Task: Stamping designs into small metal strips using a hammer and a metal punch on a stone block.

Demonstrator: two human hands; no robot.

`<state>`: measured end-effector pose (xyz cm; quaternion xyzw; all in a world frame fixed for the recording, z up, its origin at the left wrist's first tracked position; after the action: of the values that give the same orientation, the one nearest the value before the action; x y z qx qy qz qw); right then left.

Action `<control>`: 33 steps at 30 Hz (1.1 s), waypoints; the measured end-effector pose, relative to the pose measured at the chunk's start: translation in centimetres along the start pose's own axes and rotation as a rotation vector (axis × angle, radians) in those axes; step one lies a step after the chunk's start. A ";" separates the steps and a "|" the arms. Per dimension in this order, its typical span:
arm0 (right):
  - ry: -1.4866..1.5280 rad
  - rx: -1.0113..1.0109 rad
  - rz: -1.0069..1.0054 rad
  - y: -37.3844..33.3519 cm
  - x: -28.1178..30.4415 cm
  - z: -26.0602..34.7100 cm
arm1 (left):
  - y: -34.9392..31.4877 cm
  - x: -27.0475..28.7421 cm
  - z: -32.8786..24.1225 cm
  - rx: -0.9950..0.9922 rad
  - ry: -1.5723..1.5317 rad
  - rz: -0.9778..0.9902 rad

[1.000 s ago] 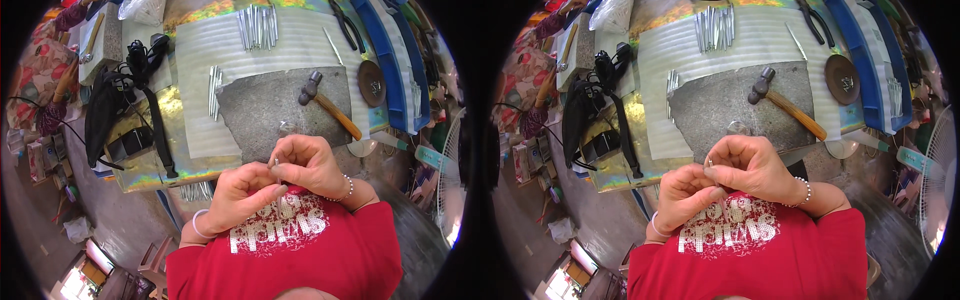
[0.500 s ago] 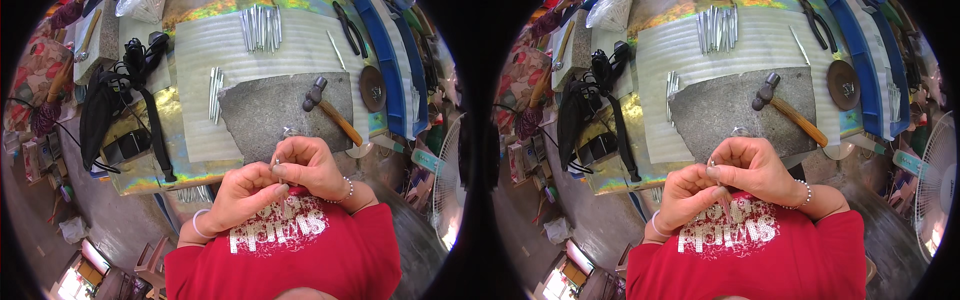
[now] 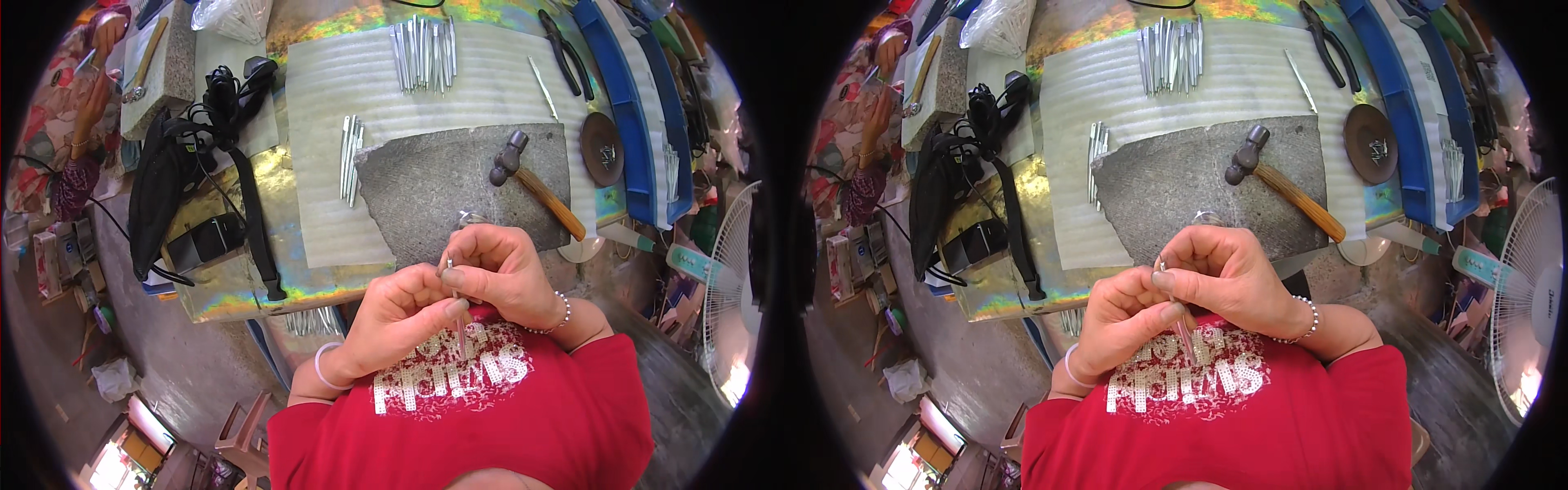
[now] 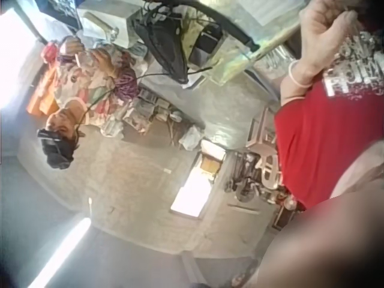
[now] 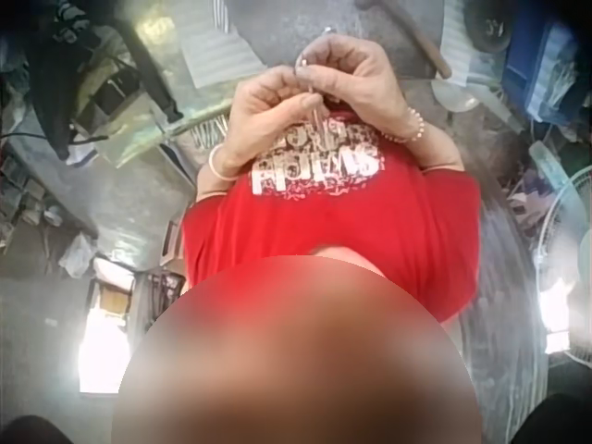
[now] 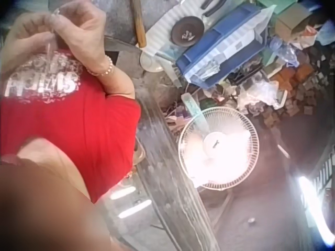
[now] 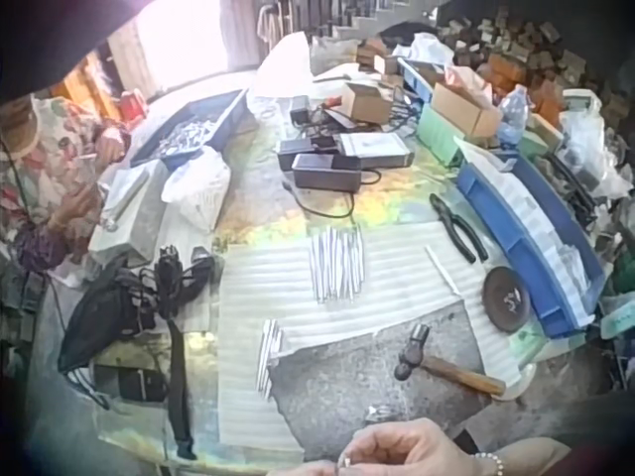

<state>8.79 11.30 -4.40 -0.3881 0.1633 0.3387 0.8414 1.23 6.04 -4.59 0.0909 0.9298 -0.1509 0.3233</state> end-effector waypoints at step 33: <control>0.027 0.040 0.004 -1.6 1.1 0.1 | 0.8 -1.1 0.0 0.010 0.205 -0.066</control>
<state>10.66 11.08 -4.07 -0.3751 0.1820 0.3317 0.8462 2.31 6.76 -4.02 0.0766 0.9597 -0.1562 0.2208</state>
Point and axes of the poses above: each hand's wrist, its own y-axis towards the middle knuckle, its own x-axis out of the back of the hand, z = x × y, the point moved 9 cm from there along y, towards the middle knuckle, and after that the axes turned 10 degrees about -x, right-handed, at the moved point
